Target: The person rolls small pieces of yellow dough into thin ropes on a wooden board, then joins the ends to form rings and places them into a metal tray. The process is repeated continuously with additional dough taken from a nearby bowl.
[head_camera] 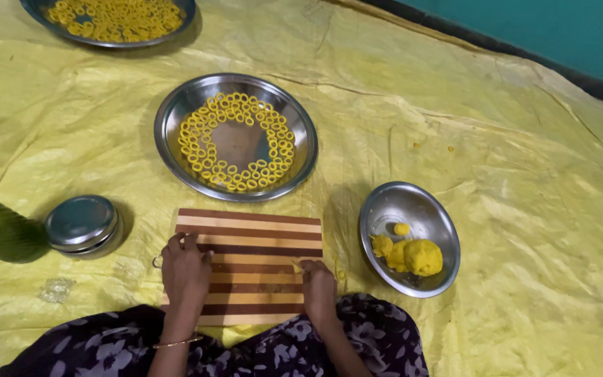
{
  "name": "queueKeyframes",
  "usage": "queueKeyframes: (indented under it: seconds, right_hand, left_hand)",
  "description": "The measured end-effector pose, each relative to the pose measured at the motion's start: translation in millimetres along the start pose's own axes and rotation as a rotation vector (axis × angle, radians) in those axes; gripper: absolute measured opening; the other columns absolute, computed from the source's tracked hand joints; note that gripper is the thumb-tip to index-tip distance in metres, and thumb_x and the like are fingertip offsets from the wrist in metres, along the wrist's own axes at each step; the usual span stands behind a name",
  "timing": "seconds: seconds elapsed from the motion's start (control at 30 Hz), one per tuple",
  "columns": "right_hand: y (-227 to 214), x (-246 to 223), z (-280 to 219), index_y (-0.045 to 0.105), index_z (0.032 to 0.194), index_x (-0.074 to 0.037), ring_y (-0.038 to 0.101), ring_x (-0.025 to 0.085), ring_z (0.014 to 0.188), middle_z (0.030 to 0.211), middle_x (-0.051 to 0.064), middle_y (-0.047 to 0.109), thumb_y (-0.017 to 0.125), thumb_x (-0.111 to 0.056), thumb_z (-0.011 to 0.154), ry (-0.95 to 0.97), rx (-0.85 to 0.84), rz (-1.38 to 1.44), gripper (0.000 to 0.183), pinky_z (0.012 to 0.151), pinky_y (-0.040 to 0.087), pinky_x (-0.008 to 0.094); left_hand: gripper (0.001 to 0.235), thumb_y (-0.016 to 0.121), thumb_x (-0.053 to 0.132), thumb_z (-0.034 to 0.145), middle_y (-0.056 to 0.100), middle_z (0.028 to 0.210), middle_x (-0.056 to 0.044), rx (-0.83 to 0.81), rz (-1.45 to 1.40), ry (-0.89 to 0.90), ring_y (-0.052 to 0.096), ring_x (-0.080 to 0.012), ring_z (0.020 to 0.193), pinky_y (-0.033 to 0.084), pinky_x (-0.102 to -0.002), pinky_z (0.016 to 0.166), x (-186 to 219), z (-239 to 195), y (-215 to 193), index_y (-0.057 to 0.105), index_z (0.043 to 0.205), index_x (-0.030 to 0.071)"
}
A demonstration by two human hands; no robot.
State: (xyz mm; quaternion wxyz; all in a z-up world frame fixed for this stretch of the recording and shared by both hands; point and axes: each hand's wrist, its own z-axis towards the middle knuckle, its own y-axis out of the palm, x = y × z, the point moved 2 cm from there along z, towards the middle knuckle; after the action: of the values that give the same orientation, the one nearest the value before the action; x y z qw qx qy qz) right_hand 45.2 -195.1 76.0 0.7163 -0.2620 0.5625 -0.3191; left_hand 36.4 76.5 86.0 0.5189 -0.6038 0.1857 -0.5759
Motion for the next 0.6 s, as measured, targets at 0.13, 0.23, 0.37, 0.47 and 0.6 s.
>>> queueKeyframes:
  seconds: [0.13, 0.23, 0.37, 0.47, 0.6]
  right_hand:
    - [-4, 0, 5, 0.077, 0.088, -0.007, 0.068, 0.032, 0.086, 0.094, 0.017, 0.065, 0.078, -0.016, 0.083, 0.248, -0.097, -0.114, 0.011, 0.077, 0.053, 0.043]
    - [4, 8, 7, 0.072, 0.088, -0.004, 0.068, 0.031, 0.083, 0.091, 0.017, 0.068, 0.079, -0.012, 0.078, 0.217, -0.098, -0.066, 0.015, 0.074, 0.054, 0.043]
    - [19, 38, 18, 0.076, 0.09, -0.007, 0.073, 0.029, 0.078, 0.087, 0.013, 0.074, 0.074, -0.011, 0.081, 0.172, -0.095, 0.03, 0.01, 0.071, 0.058, 0.042]
    - [13, 60, 35, 0.075, 0.095, -0.005, 0.071, 0.033, 0.079, 0.089, 0.016, 0.072, 0.071, -0.014, 0.088, 0.124, -0.017, -0.095, 0.011, 0.072, 0.057, 0.043]
    - [13, 61, 72, 0.07, 0.104, -0.003, 0.07, 0.035, 0.093, 0.101, 0.019, 0.071, 0.065, -0.024, 0.098, 0.026, -0.032, -0.058, 0.023, 0.082, 0.056, 0.044]
  left_hand:
    - [0.053, 0.082, 0.02, 0.079, 0.057, 0.135, -0.019, -0.038, -0.021, 0.025, 0.054, -0.0393, 0.121, 0.047, -0.047, 0.102, 7, 0, 1, 0.064, 0.127, 0.003]
    - [0.05, 0.08, 0.018, 0.081, 0.057, 0.134, -0.018, -0.051, -0.054, 0.039, 0.054, -0.0386, 0.123, 0.048, -0.047, 0.101, 13, 3, -1, 0.064, 0.126, 0.004]
    - [0.052, 0.079, 0.015, 0.082, 0.057, 0.133, -0.018, -0.103, -0.113, 0.039, 0.054, -0.0387, 0.122, 0.048, -0.047, 0.1, 20, 7, -4, 0.063, 0.129, 0.005]
    - [0.056, 0.08, 0.014, 0.08, 0.057, 0.133, -0.017, -0.158, -0.134, 0.051, 0.053, -0.0384, 0.123, 0.049, -0.046, 0.099, 25, 10, 1, 0.061, 0.131, 0.005]
    - [0.061, 0.08, 0.011, 0.075, 0.055, 0.136, -0.014, -0.254, -0.125, 0.128, 0.049, -0.0357, 0.13, 0.045, -0.044, 0.107, 33, 8, 14, 0.059, 0.133, 0.004]
